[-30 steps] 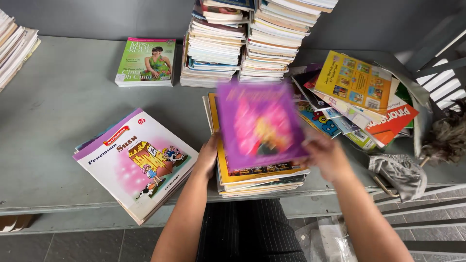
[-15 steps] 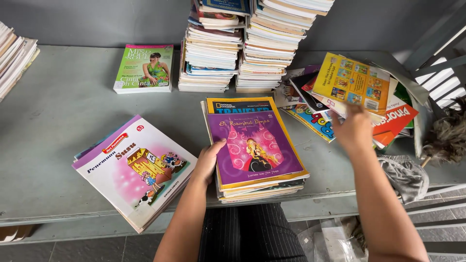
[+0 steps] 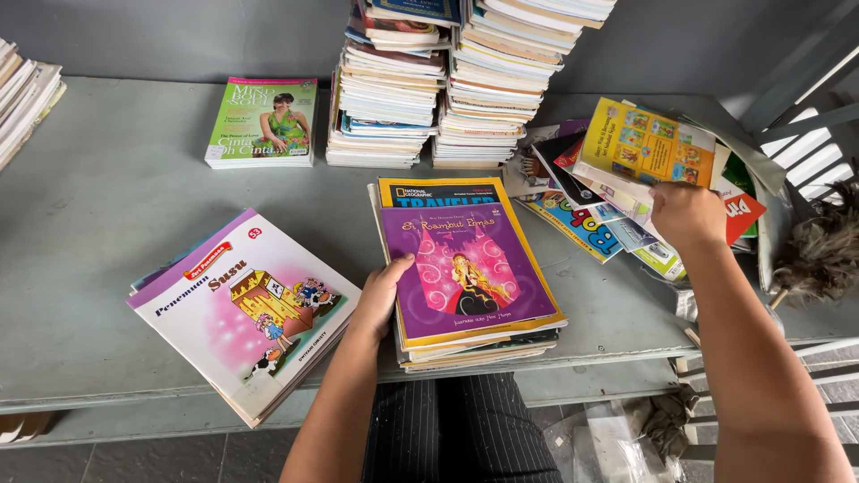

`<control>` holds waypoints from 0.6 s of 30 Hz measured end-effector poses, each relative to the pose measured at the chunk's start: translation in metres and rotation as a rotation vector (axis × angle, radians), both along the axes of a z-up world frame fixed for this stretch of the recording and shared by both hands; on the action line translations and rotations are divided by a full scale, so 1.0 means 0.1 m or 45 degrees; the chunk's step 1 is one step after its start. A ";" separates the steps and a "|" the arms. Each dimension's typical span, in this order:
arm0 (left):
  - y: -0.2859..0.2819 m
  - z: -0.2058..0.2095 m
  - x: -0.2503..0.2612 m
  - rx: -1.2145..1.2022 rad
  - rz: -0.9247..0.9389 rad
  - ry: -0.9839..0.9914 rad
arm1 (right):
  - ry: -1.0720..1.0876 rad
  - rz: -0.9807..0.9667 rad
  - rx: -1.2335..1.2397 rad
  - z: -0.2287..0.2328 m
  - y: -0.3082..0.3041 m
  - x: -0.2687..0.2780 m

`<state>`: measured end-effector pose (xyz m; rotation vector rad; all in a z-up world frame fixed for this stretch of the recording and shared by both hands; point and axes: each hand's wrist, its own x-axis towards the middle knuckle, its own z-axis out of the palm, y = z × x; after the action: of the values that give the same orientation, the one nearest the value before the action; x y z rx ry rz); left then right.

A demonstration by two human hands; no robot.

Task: Sorting and stacking books and magazines on library shelves.

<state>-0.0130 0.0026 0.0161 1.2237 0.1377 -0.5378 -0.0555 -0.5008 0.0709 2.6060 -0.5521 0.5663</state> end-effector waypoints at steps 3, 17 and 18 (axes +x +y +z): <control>0.01 0.03 0.00 -0.010 0.012 -0.012 | -0.156 0.145 -0.091 0.14 0.13 -0.03; -0.02 -0.23 0.12 -0.072 -0.018 -0.073 | -1.131 0.541 1.713 1.05 0.87 -0.38; -0.04 -0.21 0.11 -0.074 -0.029 -0.079 | -1.142 0.538 1.705 0.82 0.97 -0.26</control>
<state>-0.0019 -0.0013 -0.0047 1.1853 0.0558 -0.5197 -0.0818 -0.4036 0.1529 3.5812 -0.8159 2.1755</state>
